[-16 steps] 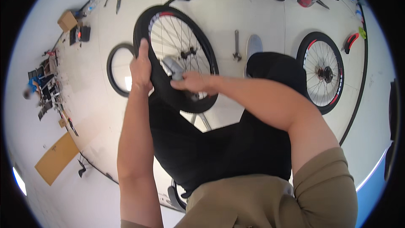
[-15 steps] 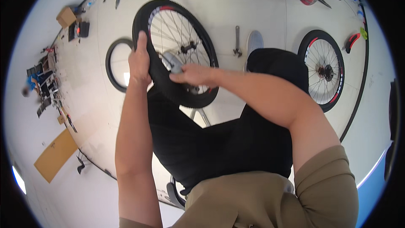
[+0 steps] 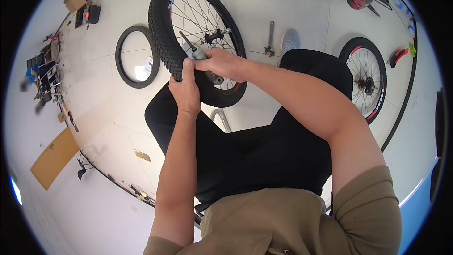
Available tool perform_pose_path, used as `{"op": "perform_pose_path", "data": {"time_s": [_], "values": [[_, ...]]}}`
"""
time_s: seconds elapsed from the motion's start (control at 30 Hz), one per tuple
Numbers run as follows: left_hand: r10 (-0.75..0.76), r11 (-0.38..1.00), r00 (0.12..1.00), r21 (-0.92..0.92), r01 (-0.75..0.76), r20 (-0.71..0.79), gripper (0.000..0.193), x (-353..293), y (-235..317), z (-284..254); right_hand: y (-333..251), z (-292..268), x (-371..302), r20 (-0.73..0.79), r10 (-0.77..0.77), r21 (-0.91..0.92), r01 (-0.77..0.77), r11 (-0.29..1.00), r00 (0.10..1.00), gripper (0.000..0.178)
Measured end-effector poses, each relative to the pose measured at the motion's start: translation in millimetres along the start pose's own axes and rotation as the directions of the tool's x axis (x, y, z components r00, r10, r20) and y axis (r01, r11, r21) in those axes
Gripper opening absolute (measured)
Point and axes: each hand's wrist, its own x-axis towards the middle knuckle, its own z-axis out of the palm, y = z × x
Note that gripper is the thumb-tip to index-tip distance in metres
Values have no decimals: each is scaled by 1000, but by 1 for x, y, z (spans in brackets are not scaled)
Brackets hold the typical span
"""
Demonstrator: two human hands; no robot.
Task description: The person installs a bicycle tire onto a wheel rim. They first seat the tire bead by hand, then use a tire lever to pry the remaining edge of the tire over the rim wall until fully mounted.
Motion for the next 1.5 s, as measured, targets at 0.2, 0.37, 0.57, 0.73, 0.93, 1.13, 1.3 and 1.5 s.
{"op": "perform_pose_path", "data": {"time_s": [0.2,0.37,0.57,0.73,0.93,1.13,1.3,1.5], "values": [[72,996,997,-51,-72,-15,45,8,7,10,-4,4,3,-150,-70,-102,55,993,986,46],[126,992,992,-20,-126,-21,37,12,4,13,-2,1,4,-193,-122,-76,109,991,973,41],[-37,999,990,-4,38,135,28,-6,-6,2,-30,-3,-3,-433,-28,199,126,972,901,36],[-72,992,980,118,51,185,33,-49,-29,6,-42,-15,-1,-317,-4,570,193,799,948,40],[-134,990,965,80,119,224,39,-69,-39,11,-45,-11,-8,-312,6,447,141,883,950,40],[-195,964,934,236,126,300,46,-70,-33,0,-48,-11,-8,-154,-50,408,110,907,987,40],[-247,953,942,235,193,227,50,-81,-12,1,-50,-7,-15,-105,-61,359,95,929,993,41],[155,982,987,105,-158,37,80,-71,12,11,-45,-1,-20,-71,-57,311,77,947,996,43]]}}
